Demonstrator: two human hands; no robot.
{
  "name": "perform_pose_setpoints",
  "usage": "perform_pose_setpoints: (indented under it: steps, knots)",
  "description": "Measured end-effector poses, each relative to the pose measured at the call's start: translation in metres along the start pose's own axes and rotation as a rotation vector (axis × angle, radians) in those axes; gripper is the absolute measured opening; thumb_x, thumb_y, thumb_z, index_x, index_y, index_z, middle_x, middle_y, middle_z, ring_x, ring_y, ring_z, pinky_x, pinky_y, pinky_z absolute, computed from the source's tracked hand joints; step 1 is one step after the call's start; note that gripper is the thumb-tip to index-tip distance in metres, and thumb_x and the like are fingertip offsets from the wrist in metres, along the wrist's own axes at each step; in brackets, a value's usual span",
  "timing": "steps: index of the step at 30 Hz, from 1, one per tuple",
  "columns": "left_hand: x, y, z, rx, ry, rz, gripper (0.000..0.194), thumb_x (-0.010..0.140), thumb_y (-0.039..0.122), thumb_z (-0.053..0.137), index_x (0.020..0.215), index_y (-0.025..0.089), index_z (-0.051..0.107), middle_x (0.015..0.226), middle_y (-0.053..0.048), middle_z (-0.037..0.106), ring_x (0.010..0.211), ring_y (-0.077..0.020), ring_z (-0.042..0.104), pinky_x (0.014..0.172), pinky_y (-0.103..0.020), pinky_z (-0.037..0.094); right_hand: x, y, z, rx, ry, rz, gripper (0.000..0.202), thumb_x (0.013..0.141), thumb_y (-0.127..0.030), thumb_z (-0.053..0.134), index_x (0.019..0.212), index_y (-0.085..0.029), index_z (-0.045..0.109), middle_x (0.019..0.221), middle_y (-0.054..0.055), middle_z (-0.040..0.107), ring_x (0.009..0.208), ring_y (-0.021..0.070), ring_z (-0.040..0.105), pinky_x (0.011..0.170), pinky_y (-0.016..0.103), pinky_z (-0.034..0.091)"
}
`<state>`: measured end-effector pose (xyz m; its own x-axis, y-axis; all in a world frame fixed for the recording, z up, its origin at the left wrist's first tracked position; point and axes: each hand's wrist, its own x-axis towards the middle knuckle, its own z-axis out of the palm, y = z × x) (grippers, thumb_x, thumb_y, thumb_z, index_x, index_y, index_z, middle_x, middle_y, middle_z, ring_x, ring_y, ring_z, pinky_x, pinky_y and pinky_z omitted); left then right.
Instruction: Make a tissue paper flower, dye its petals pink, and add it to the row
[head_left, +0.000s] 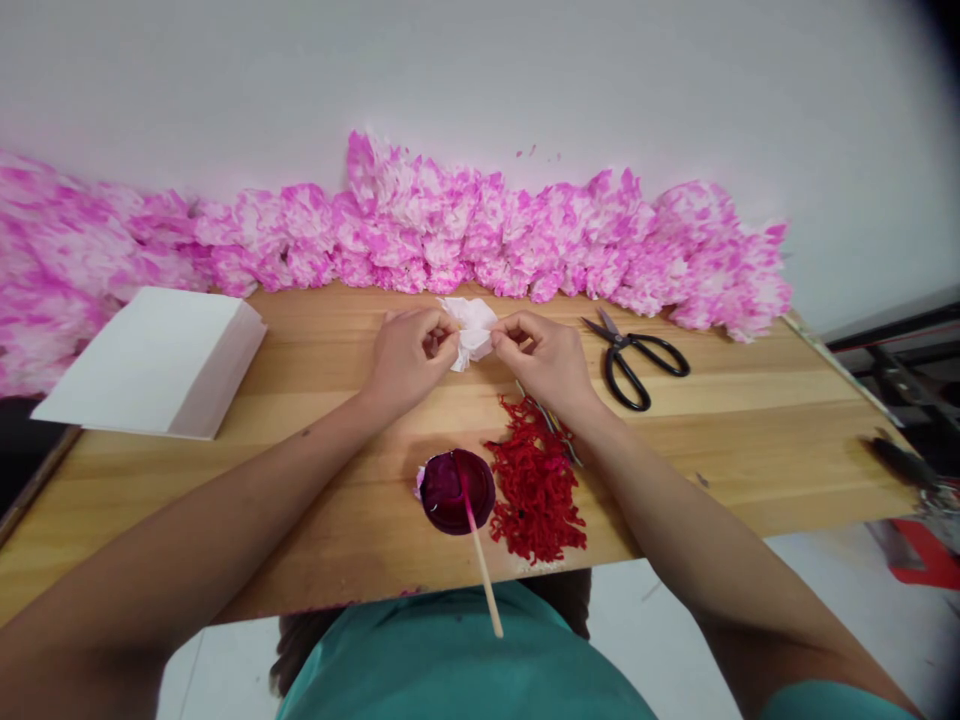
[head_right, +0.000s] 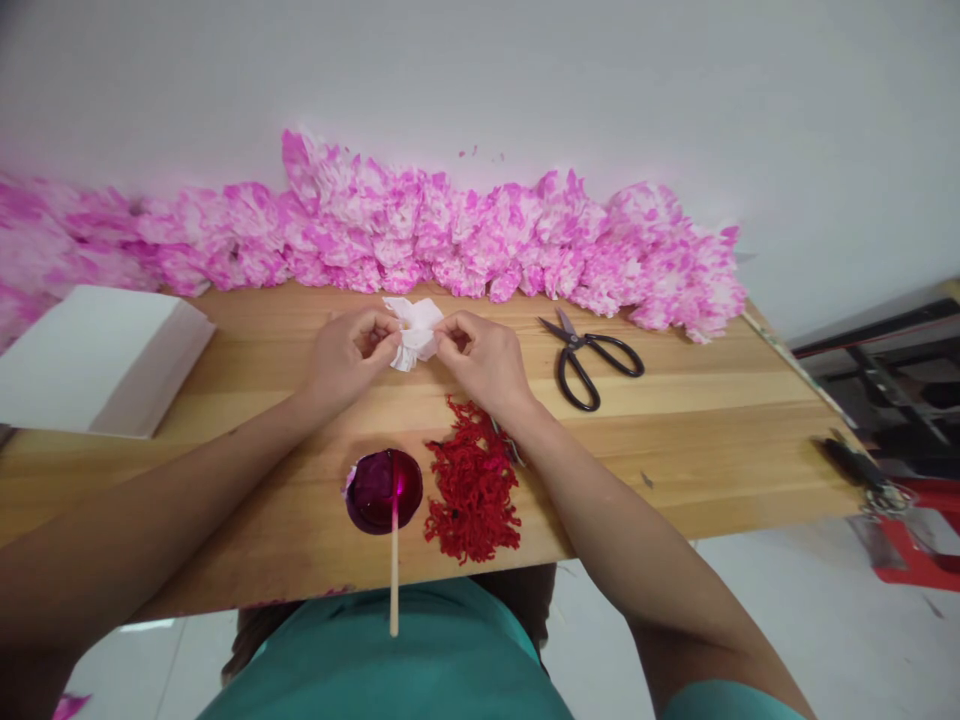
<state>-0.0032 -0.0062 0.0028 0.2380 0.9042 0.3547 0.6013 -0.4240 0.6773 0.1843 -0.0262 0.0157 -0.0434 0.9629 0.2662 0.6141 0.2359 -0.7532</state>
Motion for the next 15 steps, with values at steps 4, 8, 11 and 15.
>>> perform_pose_setpoints:
  steps: [4, 8, 11, 15]
  knots:
    - [0.000, -0.001, 0.000, 0.009, -0.001, -0.004, 0.009, 0.083, 0.025, 0.057, 0.076, 0.021, 0.063, 0.076, 0.000, 0.071, 0.072, -0.0166, 0.060, 0.081, -0.037, 0.042, 0.001, 0.000, -0.003, 0.030, 0.028, -0.011, 0.013, 0.084, -0.026, 0.061, 0.089, -0.019, 0.071, 0.078, 0.001, 0.072, 0.063, 0.0131, 0.059, 0.060, 0.026, 0.043]
    - [0.000, 0.001, 0.000, 0.020, -0.016, 0.002, 0.009, 0.082, 0.024, 0.058, 0.077, 0.021, 0.063, 0.074, 0.000, 0.070, 0.071, -0.0167, 0.060, 0.080, -0.036, 0.041, 0.000, -0.002, -0.005, -0.042, 0.058, -0.100, 0.019, 0.086, -0.030, 0.063, 0.100, -0.020, 0.071, 0.083, 0.003, 0.071, 0.070, 0.0152, 0.061, 0.063, 0.028, 0.045]
    - [-0.001, 0.003, -0.001, 0.043, -0.029, 0.028, 0.010, 0.083, 0.025, 0.058, 0.076, 0.020, 0.064, 0.073, 0.000, 0.069, 0.071, -0.0163, 0.059, 0.079, -0.036, 0.040, -0.001, -0.003, -0.001, -0.106, 0.034, -0.176, 0.017, 0.086, -0.029, 0.065, 0.099, -0.021, 0.072, 0.085, 0.004, 0.071, 0.074, 0.0163, 0.061, 0.065, 0.029, 0.045]
    - [-0.001, 0.004, -0.001, 0.079, -0.042, 0.073, 0.015, 0.087, 0.032, 0.059, 0.078, 0.021, 0.064, 0.073, 0.000, 0.069, 0.071, -0.0166, 0.059, 0.080, -0.037, 0.039, -0.001, -0.004, 0.006, -0.188, 0.020, -0.208, 0.013, 0.090, -0.028, 0.060, 0.092, -0.023, 0.071, 0.081, 0.003, 0.070, 0.074, 0.0165, 0.059, 0.065, 0.029, 0.043]
